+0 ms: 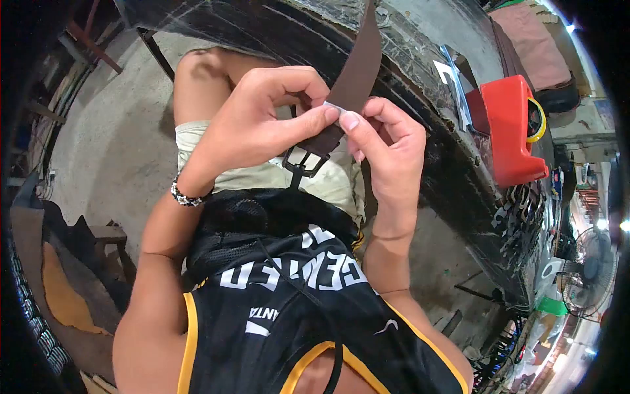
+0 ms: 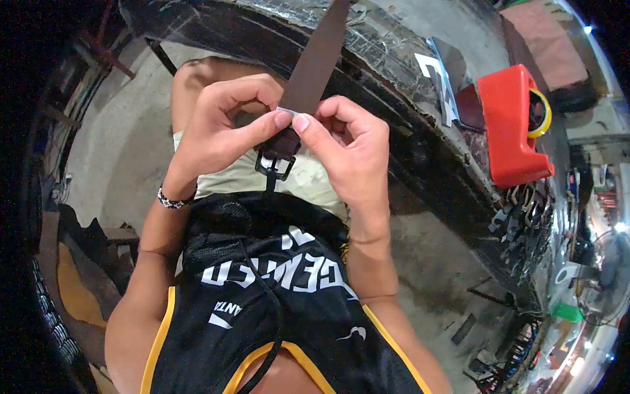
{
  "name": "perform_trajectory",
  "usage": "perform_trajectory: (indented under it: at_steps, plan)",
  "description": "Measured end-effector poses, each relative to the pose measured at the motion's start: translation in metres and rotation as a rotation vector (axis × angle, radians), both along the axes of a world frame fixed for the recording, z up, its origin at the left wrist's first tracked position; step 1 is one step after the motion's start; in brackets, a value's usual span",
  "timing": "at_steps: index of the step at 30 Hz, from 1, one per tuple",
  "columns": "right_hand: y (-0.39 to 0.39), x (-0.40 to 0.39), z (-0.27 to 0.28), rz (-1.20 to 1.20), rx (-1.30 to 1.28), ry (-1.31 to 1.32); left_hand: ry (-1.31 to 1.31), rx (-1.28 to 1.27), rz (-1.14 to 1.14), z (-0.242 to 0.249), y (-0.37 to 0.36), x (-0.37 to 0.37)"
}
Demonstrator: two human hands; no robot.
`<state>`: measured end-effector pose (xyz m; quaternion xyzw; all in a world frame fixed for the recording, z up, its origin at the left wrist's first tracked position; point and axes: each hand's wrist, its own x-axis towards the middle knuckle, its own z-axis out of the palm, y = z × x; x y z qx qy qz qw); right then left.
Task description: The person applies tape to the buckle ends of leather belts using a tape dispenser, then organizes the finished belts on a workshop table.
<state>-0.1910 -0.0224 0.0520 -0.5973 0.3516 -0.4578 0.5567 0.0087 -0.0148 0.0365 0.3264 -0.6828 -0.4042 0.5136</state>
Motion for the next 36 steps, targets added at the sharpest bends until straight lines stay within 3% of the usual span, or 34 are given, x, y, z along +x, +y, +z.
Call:
perform_trajectory:
  at_steps: [9, 21, 36]
  plan:
    - [0.000, -0.001, -0.007, -0.035, -0.004, 0.013, 0.051, 0.158, -0.041, -0.010, 0.003, 0.011]
    - [0.005, 0.004, 0.001, 0.012, 0.068, -0.050, 0.043, 0.095, 0.036, -0.003, 0.009, -0.006]
    - [-0.008, -0.012, -0.007, 0.126, 0.059, 0.119, 0.134, 0.237, 0.029, -0.007, 0.011, -0.006]
